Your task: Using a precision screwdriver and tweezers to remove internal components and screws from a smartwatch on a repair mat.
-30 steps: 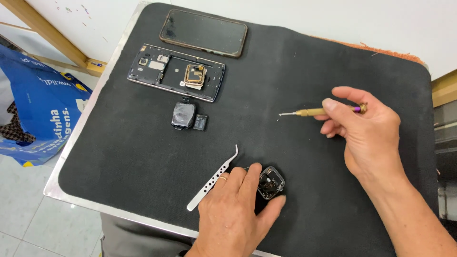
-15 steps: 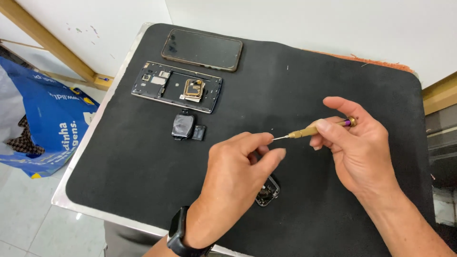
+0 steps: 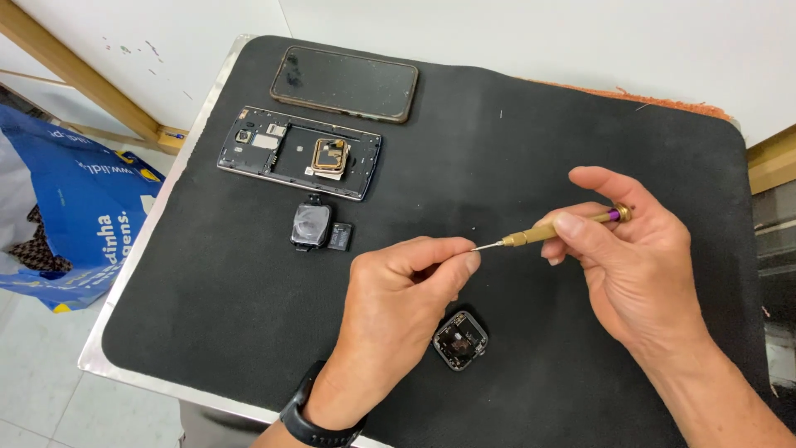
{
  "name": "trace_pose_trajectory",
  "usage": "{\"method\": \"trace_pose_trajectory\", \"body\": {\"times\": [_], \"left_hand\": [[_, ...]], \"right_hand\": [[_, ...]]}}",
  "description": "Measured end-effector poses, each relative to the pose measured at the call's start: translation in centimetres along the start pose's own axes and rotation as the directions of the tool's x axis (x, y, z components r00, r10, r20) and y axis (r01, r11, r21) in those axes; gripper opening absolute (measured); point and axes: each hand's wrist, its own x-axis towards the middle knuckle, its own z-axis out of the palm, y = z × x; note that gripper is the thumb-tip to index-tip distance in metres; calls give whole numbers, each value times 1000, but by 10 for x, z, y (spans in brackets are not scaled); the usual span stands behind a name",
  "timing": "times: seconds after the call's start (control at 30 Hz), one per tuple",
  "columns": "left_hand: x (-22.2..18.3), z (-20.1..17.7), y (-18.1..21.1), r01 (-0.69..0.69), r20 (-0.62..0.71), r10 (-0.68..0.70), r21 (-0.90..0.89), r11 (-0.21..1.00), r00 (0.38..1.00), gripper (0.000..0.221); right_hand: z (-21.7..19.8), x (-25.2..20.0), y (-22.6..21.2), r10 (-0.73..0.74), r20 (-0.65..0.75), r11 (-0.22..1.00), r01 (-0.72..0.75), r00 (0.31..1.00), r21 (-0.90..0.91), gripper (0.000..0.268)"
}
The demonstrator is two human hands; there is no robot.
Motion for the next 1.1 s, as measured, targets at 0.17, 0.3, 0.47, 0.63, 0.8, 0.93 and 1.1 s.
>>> {"method": "trace_pose_trajectory", "body": {"times": [0.17,0.3,0.47,0.63,0.8,0.93,1.1], "left_hand": [[1,-2,-11,-401,51,398,148,904,916,11],[2,1,-19,-645,62,661,304,701,748,9],[4,4,-23,-804,129,839,395,445,528,12],[6,2,-27,-841,187,882,436,320,433,8],[3,1,-23,-870,232,899,426,249,371,9],[2,0,-20,-887,236,907,397,237,348,8],[1,0,-19,-885,238,918,421,197,317,9]], "right_hand": [[-4,0,3,-7,13,999,7,1000,47,44],[-6,-2,1,-16,8,998,16,1000,53,43],[-7,-13,-5,-268,-23,958,264,963,-111,42],[-14,-24,-4,-478,36,848,471,878,-244,43],[-17,-28,-7,-544,61,791,536,837,-297,40],[-21,-29,-7,-548,46,793,537,835,-289,43],[-21,-29,-10,-554,63,778,543,830,-318,43]]}}
